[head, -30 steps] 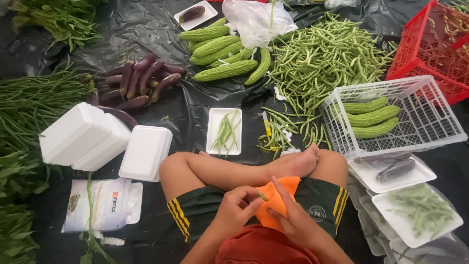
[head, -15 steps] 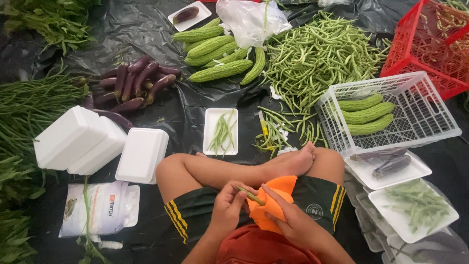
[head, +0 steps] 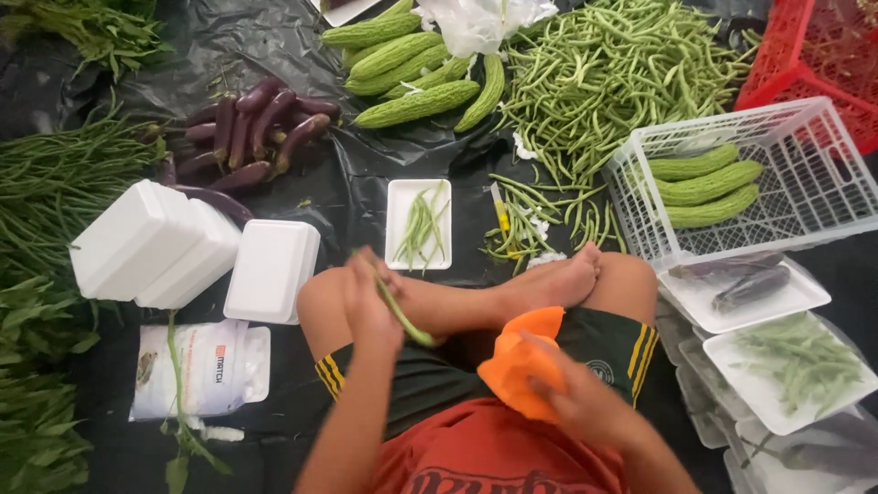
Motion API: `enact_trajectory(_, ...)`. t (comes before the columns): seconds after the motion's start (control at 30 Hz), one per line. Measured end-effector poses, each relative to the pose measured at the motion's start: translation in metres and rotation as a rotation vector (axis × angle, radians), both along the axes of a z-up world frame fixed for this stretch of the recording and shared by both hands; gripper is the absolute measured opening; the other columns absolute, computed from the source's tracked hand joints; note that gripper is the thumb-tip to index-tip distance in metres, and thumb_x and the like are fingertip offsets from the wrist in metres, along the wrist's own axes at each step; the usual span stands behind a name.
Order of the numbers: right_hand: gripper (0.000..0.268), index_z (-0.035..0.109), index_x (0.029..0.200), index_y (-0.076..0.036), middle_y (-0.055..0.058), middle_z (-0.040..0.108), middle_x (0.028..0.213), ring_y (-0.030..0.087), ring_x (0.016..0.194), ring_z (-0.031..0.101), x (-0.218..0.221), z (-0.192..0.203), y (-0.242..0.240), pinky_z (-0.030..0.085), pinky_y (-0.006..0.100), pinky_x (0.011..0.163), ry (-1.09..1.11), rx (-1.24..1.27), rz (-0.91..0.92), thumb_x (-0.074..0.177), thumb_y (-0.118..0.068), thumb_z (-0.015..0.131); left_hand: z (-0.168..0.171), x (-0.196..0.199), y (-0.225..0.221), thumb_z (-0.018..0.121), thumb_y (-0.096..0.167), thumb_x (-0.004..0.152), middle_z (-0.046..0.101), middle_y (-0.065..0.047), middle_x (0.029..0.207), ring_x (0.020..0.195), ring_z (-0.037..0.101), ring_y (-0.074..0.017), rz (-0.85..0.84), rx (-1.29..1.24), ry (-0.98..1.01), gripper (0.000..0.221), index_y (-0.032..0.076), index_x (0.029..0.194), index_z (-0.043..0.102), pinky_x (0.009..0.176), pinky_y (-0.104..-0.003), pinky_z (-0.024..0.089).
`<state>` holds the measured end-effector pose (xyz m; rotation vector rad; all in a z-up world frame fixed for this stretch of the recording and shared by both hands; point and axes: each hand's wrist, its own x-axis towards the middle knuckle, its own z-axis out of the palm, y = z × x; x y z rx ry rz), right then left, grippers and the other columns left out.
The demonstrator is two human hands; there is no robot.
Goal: A person sitting on the floor cleans long beans with a cloth and organizes them into a tray among other vegetables.
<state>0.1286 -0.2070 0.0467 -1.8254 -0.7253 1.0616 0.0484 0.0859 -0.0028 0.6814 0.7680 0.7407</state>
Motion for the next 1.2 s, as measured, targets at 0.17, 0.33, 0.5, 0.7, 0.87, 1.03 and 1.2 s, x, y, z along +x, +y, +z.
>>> enact_trajectory(0.17,0.058,0.056,0.145,-0.009,0.012,0.073,0.131,0.026,0.115,0.072,0.066,-0.052,-0.014,0.058,0.039,0.097,0.157,-0.018,-0.162,0.09,-0.025,0.065,-0.098,0.088,0.103,0.057,0.037,0.1,0.06,-0.006,0.098,0.076,0.056,-0.0142,-0.148,0.158,0.439,0.041,0.013,0.133,0.063,0.056,-0.026,0.049)
enact_trajectory(0.33,0.067,0.057,0.151,-0.01,0.018,0.071,0.133,0.035,0.114,0.071,0.112,-0.04,0.006,0.06,0.053,0.091,0.281,-0.134,-0.447,0.088,-0.023,0.076,-0.223,0.152,0.159,0.065,0.024,0.098,0.068,-0.01,0.108,0.085,0.071,-0.0238,-0.372,0.46,0.822,0.041,0.013,0.137,0.059,0.054,-0.038,0.066)
enact_trajectory(0.5,0.06,0.049,0.149,0.006,0.039,0.061,0.127,0.059,0.101,0.064,0.167,-0.153,-0.052,0.049,0.078,0.073,0.608,0.013,-0.732,0.095,-0.015,0.066,-0.229,0.178,0.124,0.059,0.047,0.096,0.053,-0.005,0.129,0.123,0.049,-0.0339,-0.614,1.057,1.274,0.037,0.03,0.129,0.064,0.094,-0.053,0.045)
enact_trajectory(0.7,0.053,0.052,0.145,0.002,0.032,0.06,0.133,0.056,0.108,0.062,0.192,-0.299,-0.097,0.047,0.078,0.088,0.877,0.183,-0.806,0.101,-0.026,0.058,-0.23,0.219,0.071,0.063,0.045,0.097,0.068,0.007,0.097,0.103,0.065,-0.0237,-0.803,1.311,1.109,0.015,0.033,0.101,0.072,0.096,-0.054,0.042)
enact_trajectory(0.87,0.056,0.054,0.144,0.0,0.029,0.06,0.135,0.053,0.112,0.063,0.22,-0.354,-0.114,0.047,0.075,0.092,1.036,0.219,-0.678,0.105,-0.04,0.049,-0.235,0.267,0.034,0.063,0.037,0.098,0.068,0.003,0.096,0.102,0.066,-0.0259,-0.955,1.396,1.077,0.013,0.027,0.097,0.071,0.096,-0.054,0.041)
enact_trajectory(1.03,0.058,0.052,0.145,0.002,0.031,0.057,0.139,0.054,0.117,0.059,0.217,-0.349,-0.105,0.044,0.075,0.095,1.157,0.241,-0.656,0.104,-0.039,0.046,-0.231,0.323,0.004,0.06,0.014,0.099,0.065,-0.003,0.11,0.111,0.063,-0.029,-0.927,1.332,0.979,0.013,0.02,0.105,0.07,0.097,-0.049,0.045)
enact_trajectory(1.2,0.061,0.049,0.146,0.005,0.033,0.053,0.144,0.055,0.125,0.052,0.244,-0.338,-0.097,0.039,0.075,0.101,1.283,0.304,-0.62,0.103,-0.038,0.043,-0.244,0.35,-0.006,0.067,0.004,0.094,0.065,-0.008,0.119,0.116,0.061,-0.0313,-1.119,1.73,1.083,0.029,0.018,0.119,0.071,0.109,-0.065,0.033)
